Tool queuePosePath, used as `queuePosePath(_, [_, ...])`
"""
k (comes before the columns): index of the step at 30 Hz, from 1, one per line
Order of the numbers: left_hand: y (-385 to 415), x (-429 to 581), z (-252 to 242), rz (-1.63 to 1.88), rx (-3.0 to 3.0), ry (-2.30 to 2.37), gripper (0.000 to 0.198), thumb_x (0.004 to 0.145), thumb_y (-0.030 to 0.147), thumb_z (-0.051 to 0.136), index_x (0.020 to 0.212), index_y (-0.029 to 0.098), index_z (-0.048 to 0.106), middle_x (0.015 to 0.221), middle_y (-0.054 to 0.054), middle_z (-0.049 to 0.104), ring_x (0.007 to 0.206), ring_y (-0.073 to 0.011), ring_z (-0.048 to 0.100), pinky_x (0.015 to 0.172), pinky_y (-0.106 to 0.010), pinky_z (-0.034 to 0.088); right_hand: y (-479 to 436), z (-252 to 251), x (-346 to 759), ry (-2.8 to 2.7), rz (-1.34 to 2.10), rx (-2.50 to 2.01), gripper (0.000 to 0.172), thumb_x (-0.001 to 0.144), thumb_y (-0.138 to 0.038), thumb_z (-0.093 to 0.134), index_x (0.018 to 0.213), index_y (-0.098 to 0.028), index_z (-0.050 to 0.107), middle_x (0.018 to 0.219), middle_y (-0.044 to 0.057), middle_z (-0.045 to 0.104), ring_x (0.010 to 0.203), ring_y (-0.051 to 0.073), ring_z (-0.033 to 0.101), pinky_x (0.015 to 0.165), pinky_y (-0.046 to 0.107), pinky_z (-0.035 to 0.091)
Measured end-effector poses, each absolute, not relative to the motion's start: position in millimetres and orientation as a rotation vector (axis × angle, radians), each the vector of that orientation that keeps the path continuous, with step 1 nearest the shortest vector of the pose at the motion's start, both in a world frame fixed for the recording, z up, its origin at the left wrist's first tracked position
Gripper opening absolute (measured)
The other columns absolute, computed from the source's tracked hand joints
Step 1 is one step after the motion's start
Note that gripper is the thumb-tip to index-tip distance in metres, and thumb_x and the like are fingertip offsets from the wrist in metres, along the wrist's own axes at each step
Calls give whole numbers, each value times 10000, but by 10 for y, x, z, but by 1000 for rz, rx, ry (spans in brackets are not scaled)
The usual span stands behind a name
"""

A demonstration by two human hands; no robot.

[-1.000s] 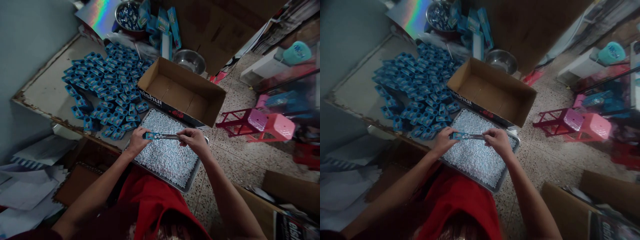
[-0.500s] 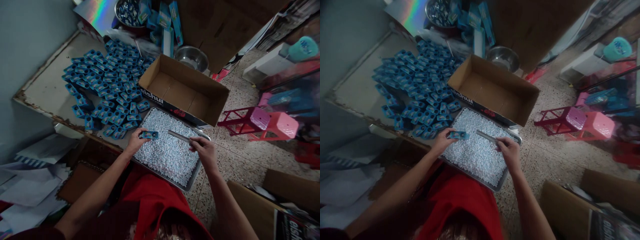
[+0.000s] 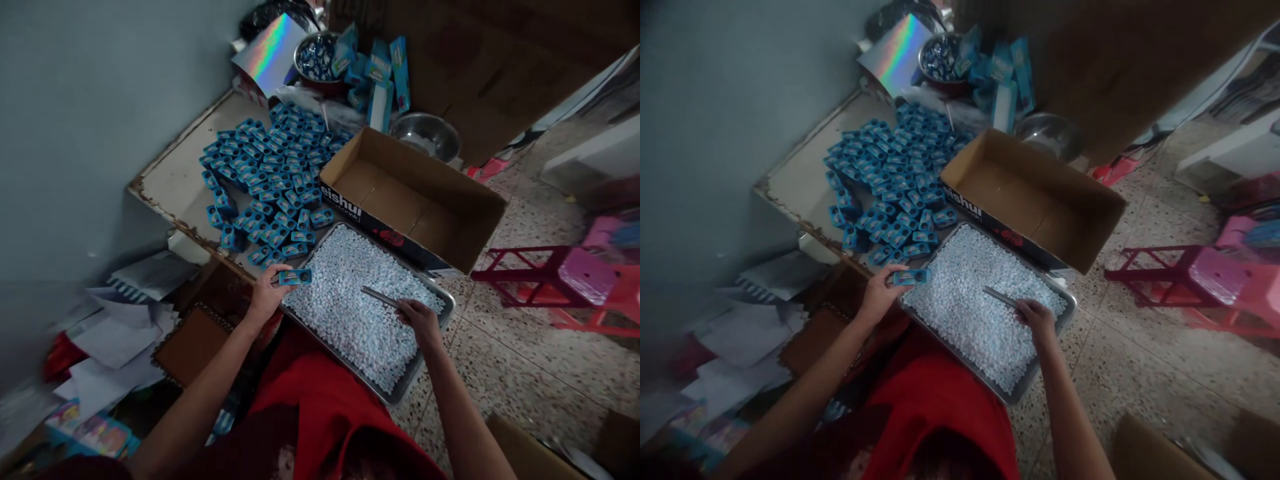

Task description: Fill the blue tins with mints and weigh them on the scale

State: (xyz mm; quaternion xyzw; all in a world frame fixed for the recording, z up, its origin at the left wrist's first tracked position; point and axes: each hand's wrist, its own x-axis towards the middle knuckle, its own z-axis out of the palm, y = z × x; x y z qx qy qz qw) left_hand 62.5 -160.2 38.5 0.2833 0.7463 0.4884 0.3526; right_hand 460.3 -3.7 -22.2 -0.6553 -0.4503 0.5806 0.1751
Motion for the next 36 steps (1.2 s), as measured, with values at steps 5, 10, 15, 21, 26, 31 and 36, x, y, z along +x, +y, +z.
queuePosePath(5, [-1813,644,325,1324,632,1966,465,678,336,850,1089,175,703,987,-34,738,867,-175,701,824,-291,581,-7,-147,4697,-1729,1358,-1872,384,727,-486,854,956,-183,798,1048,154,782,1008,356,705,889,482,560])
queuePosePath(10, [-1929,725,277,1330,563,1931,465,663,325,851,1078,177,702,970,-23,740,865,-179,697,815,-286,569,-350,-258,4031,-2628,808,-1379,319,989,-289,625,1269,-178,730,1353,176,688,1244,344,600,1114,499,408])
queuePosePath(15, [-1935,851,249,1211,673,1995,408,677,294,842,1050,184,718,971,-23,739,889,-195,689,854,-309,553,-565,-319,3373,-2708,906,-1499,294,910,-175,645,1192,-181,730,1177,158,712,1036,294,666,839,345,489])
queuePosePath(21, [-1644,1082,191,1062,990,2026,375,665,155,831,1024,216,742,1079,-48,729,1032,-244,679,945,-373,536,-235,51,3595,-2587,978,-1502,154,835,-164,623,939,-197,733,905,48,744,836,225,675,758,284,476])
queuePosePath(26, [-1318,1261,268,974,1160,1952,418,627,94,864,1007,224,747,1064,-47,729,1058,-266,666,988,-416,511,-207,502,3385,-2519,1054,-1183,137,855,-194,708,980,-214,760,927,41,723,844,217,664,780,291,473])
queuePosePath(31, [-1205,1346,287,1028,1145,1797,372,662,135,867,1002,225,747,1039,-42,730,1046,-258,655,1000,-419,490,-206,541,3109,-2487,1136,-1129,245,836,-204,806,1080,-215,809,905,61,717,827,225,670,774,306,473])
queuePosePath(36, [-1143,1404,142,1125,917,1684,388,625,91,848,977,211,739,1036,-40,732,1050,-247,661,1027,-418,499,-134,329,3611,-2136,1285,-1406,275,916,-414,707,1024,-185,815,918,82,769,735,233,699,747,339,528])
